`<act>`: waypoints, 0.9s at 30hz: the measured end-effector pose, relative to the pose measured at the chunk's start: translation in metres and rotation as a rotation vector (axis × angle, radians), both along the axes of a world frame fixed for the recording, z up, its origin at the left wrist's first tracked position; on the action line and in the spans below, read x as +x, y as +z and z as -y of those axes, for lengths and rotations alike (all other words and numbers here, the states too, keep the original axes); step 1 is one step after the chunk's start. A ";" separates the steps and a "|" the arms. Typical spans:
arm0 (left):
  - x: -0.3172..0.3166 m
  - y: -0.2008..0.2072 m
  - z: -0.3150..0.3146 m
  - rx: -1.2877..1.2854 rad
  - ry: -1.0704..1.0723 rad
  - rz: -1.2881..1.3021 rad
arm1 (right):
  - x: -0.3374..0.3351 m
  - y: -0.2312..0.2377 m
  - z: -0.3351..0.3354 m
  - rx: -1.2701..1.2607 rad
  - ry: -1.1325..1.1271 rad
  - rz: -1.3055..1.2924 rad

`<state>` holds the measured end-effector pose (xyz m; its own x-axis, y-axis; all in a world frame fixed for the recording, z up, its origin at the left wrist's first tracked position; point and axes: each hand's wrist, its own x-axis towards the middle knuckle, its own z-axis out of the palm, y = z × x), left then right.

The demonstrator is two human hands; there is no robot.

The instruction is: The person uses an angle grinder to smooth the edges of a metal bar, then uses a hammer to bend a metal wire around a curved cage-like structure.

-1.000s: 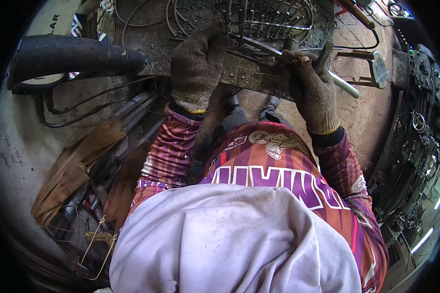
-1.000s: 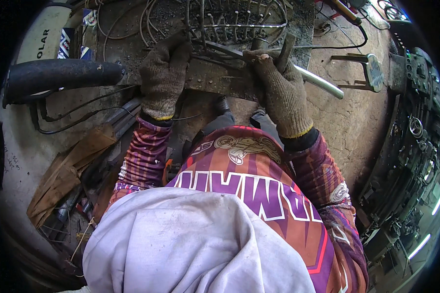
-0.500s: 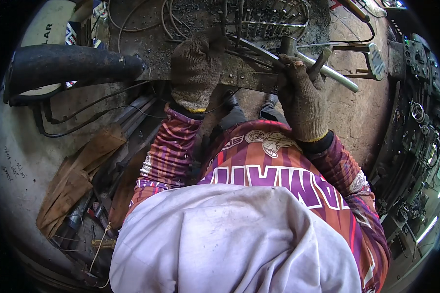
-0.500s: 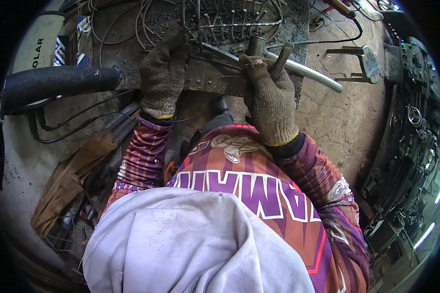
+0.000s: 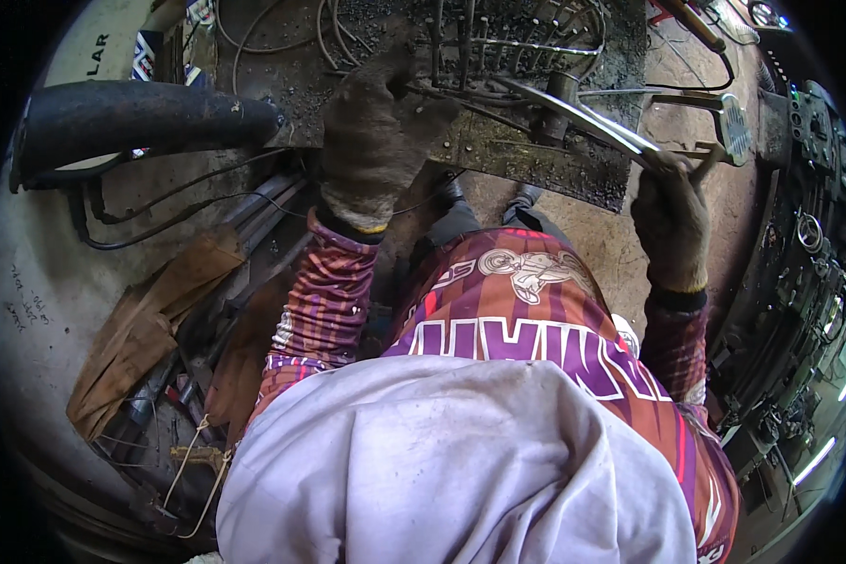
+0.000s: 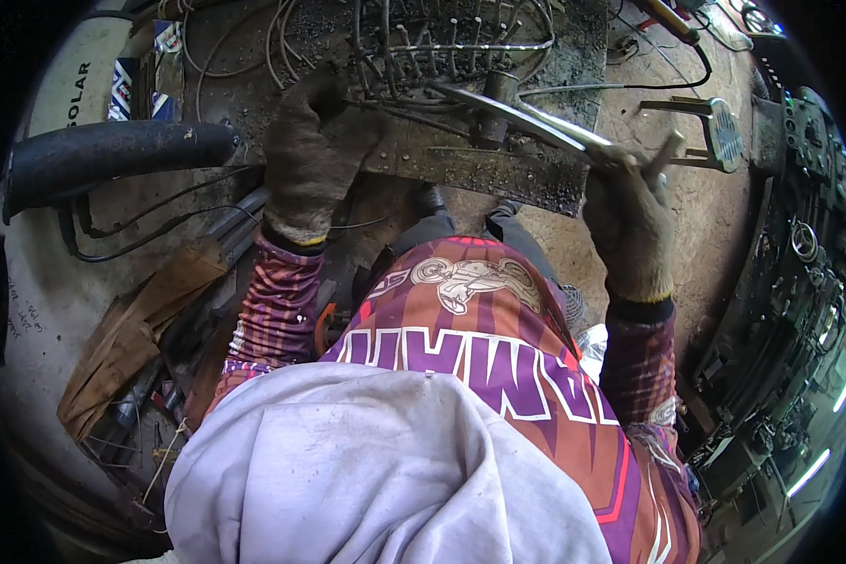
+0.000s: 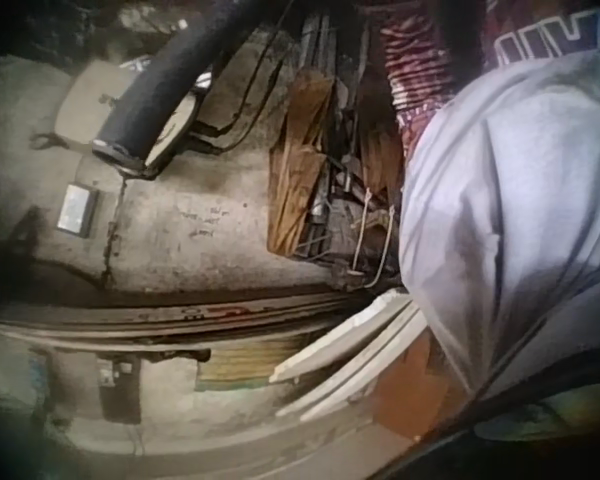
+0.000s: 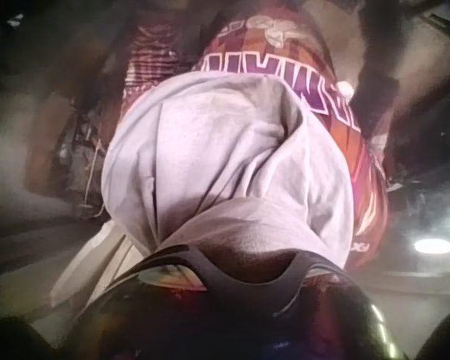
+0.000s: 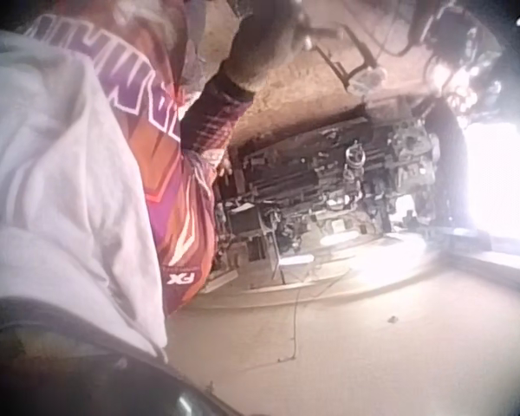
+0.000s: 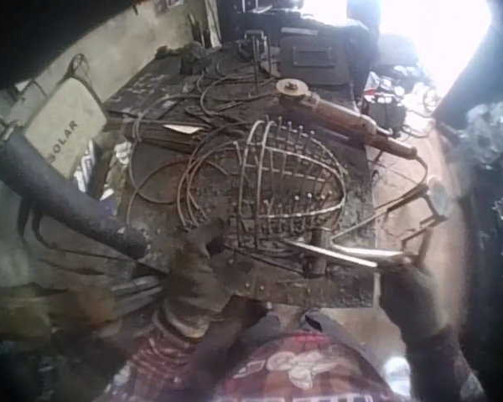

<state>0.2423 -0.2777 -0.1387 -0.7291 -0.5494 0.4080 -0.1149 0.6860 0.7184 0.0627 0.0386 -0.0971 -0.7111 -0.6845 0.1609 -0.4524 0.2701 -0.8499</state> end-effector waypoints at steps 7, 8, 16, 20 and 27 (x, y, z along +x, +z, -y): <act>-0.021 0.004 -0.002 -0.334 0.092 0.088 | 0.010 0.018 -0.015 -0.260 -0.255 0.726; -0.025 0.006 -0.003 -0.324 0.109 0.116 | 0.008 0.017 -0.017 -0.202 -0.262 0.623; -0.030 0.019 0.005 -0.666 0.016 0.122 | 0.006 0.013 -0.018 -0.352 -0.390 0.926; -0.030 0.029 0.011 -0.626 -0.080 0.041 | 0.004 0.011 -0.021 -0.380 -0.379 0.975; -0.010 0.028 0.023 -0.454 0.155 -0.092 | -0.001 0.005 -0.036 -0.470 -0.355 1.031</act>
<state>0.2322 -0.3004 -0.1106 -0.6022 -0.4007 0.6906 -0.1905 0.9121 0.3631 0.0620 0.0751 -0.0917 -0.7902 -0.4497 -0.4163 0.5411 -0.1932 -0.8185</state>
